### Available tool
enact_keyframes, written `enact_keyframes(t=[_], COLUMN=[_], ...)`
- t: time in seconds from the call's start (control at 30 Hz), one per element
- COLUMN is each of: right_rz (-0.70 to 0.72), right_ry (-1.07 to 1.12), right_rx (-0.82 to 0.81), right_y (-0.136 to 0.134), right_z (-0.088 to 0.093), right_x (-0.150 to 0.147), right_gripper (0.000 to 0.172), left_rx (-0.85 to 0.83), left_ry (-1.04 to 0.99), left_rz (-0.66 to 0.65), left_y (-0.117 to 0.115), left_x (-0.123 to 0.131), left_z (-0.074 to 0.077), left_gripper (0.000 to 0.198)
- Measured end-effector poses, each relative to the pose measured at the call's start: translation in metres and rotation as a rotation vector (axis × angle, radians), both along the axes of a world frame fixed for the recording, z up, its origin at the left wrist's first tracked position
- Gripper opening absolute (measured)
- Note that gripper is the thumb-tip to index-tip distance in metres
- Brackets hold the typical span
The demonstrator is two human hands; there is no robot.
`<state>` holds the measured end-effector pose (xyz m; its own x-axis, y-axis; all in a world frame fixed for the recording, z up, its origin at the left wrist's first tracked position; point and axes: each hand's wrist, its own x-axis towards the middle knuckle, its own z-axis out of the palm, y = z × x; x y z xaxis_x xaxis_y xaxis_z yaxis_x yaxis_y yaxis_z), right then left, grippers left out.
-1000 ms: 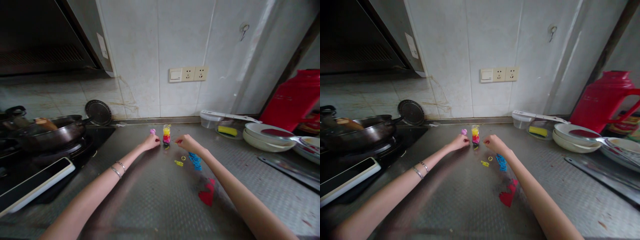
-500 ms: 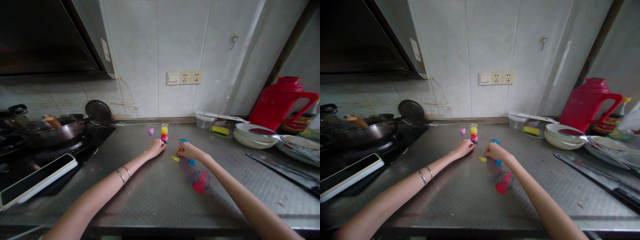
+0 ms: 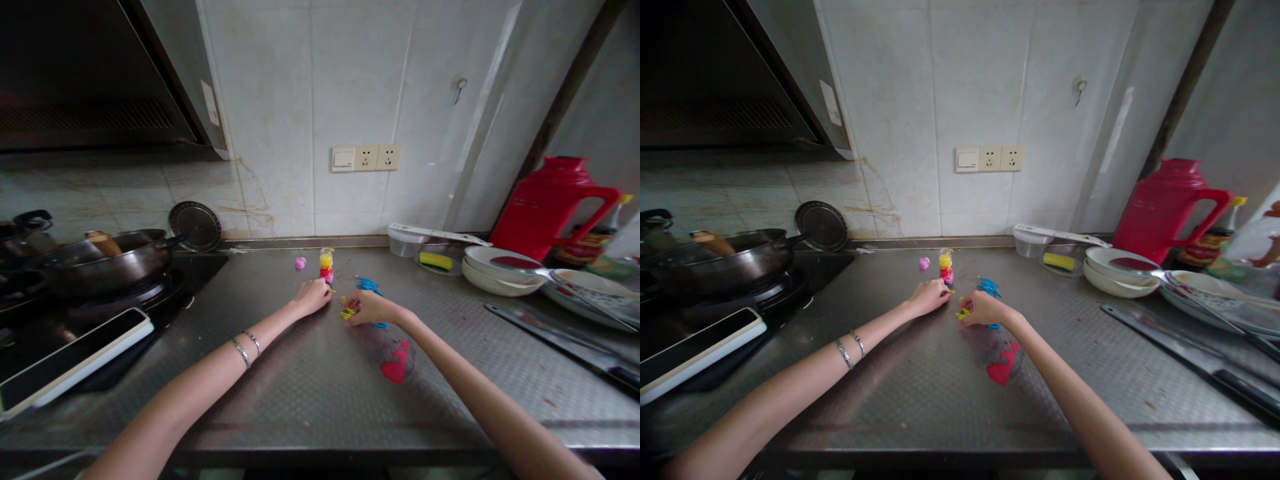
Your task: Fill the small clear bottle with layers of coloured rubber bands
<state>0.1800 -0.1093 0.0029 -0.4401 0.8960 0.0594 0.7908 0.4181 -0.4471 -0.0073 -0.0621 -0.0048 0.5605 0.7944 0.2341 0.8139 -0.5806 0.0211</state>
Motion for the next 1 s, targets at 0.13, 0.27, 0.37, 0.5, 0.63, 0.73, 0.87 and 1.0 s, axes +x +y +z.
enact_keyframes(t=[0.13, 0.27, 0.37, 0.5, 0.63, 0.73, 0.87, 1.0], right_rz=[0.02, 0.051, 0.056, 0.023, -0.001, -0.002, 0.004, -0.101], right_ry=[-0.013, -0.07, -0.137, -0.201, -0.22, -0.18, -0.052, 0.185], right_rx=[0.006, 0.025, 0.075, 0.123, 0.152, 0.173, 0.168, 0.19], right_y=[-0.001, -0.001, -0.003, -0.006, -0.005, -0.005, -0.007, 0.01], right_z=[0.0, 0.001, 0.001, 0.0, -0.005, -0.01, -0.008, 0.012], right_x=[-0.005, -0.01, -0.014, -0.019, -0.021, -0.021, -0.019, -0.008], right_gripper=[0.028, 0.022, 0.022, 0.024, 0.023, 0.022, 0.021, 0.02], left_rx=[-0.002, -0.019, -0.019, -0.019, -0.054, -0.058, -0.028, 0.011], left_ry=[0.039, 0.096, 0.115, 0.144, 0.165, 0.16, 0.083, -0.167], left_rz=[-0.018, -0.021, -0.032, -0.046, -0.062, -0.086, -0.132, -0.167], left_y=[0.002, 0.006, 0.011, 0.016, 0.021, 0.021, 0.015, 0.016], left_x=[0.002, 0.004, 0.006, 0.012, 0.018, 0.021, 0.016, 0.002], left_z=[0.002, 0.002, 0.002, 0.005, 0.008, 0.011, 0.031, 0.076], left_gripper=[0.024, 0.024, 0.025, 0.025, 0.023, 0.021, 0.021, 0.02])
